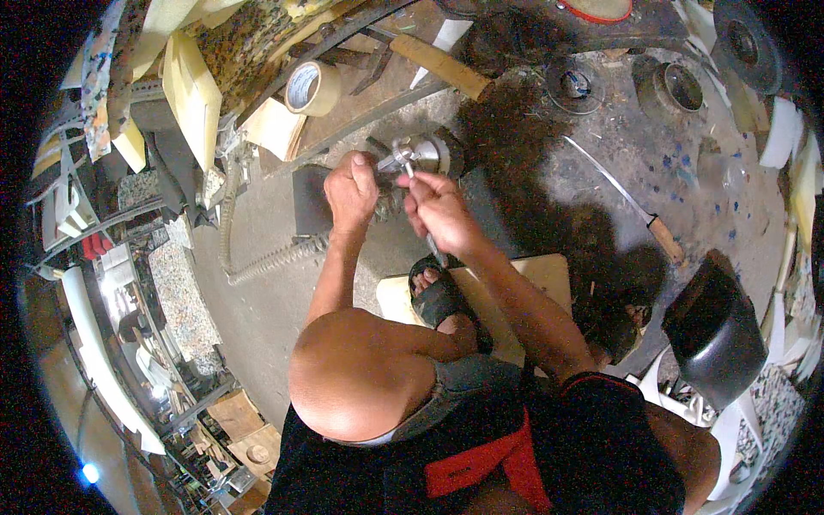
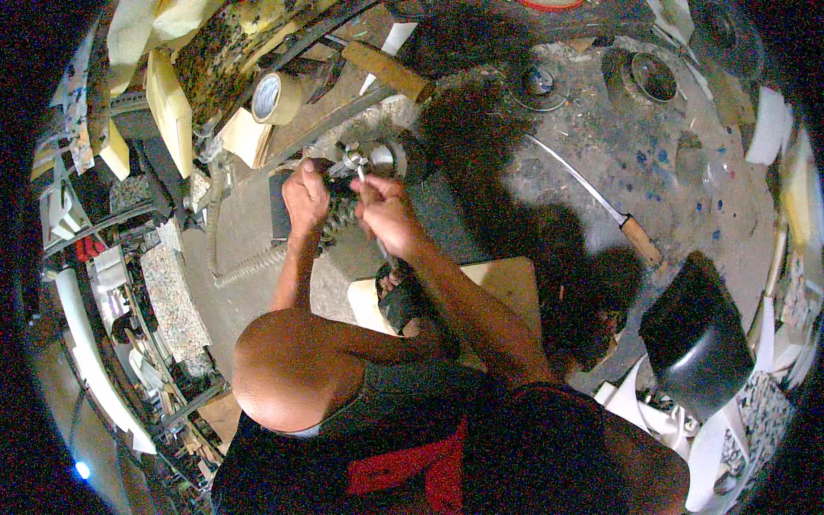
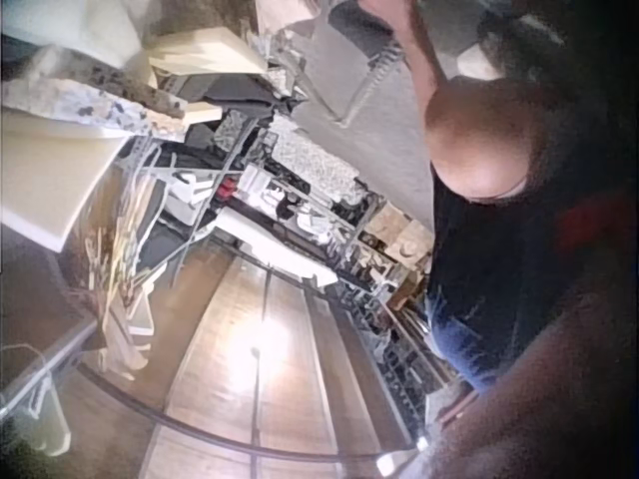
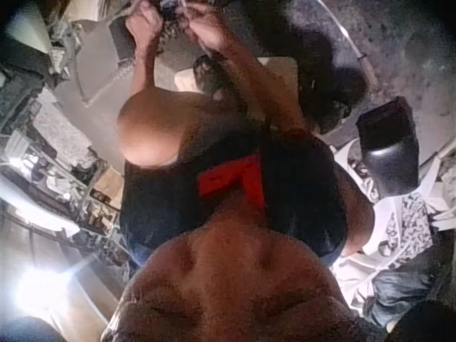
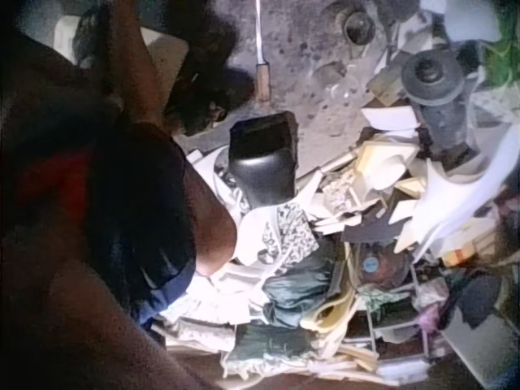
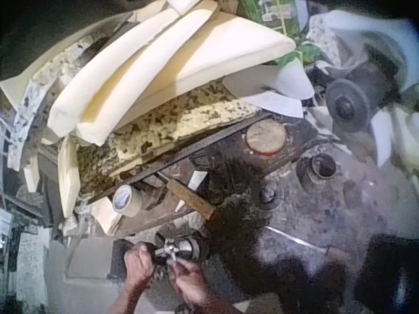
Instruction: The person walks through a cluttered workshop and then uses a small stick to clean the nozzle of a spray gun. They then wipe the spray gun with a dark cloth and place it on the workbench.
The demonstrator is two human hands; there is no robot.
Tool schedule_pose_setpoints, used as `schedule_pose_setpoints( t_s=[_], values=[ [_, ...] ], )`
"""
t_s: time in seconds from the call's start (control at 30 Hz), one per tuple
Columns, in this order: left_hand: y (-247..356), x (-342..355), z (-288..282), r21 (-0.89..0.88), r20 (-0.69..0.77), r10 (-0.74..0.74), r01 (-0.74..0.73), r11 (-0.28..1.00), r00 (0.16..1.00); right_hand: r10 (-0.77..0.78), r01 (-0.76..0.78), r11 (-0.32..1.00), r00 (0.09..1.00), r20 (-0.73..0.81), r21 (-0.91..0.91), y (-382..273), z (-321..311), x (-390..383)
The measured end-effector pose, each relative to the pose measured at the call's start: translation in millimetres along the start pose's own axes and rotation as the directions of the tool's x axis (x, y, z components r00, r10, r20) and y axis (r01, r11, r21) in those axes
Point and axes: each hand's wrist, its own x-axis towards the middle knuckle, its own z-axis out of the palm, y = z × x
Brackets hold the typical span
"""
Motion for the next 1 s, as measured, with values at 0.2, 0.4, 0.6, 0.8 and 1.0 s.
schedule_pose_setpoints(
  t_s=[0.2,0.4,0.6,0.8,1.0],
  values=[
    [-0.9,-0.5,0.2,-0.062,0.012,-0.036,0.037,0.997,0.999,-0.264,0.249,0.951,0.962,-0.064,-0.186,17.9,6.5,0.1],
    [2.9,-1.4,0.5,0.032,0.000,-0.020,0.020,0.999,1.000,-0.517,0.301,0.639,0.850,-0.105,-0.708,6.4,9.2,-2.9],
    [5.9,-1.0,0.0,-0.014,-0.016,-0.028,0.028,1.000,0.999,-0.541,0.281,0.608,0.831,-0.128,-0.743,23.7,14.0,-8.5],
    [5.5,-1.6,-0.6,-0.022,0.002,-0.016,0.016,1.000,1.000,-0.537,0.282,0.386,0.843,0.035,-0.878,23.3,-10.2,-23.5],
    [3.5,-1.2,-1.1,-0.013,0.027,-0.025,0.026,1.000,0.999,-0.468,0.332,-0.153,0.805,0.364,-0.931,-42.1,-43.4,17.0]
  ],
)
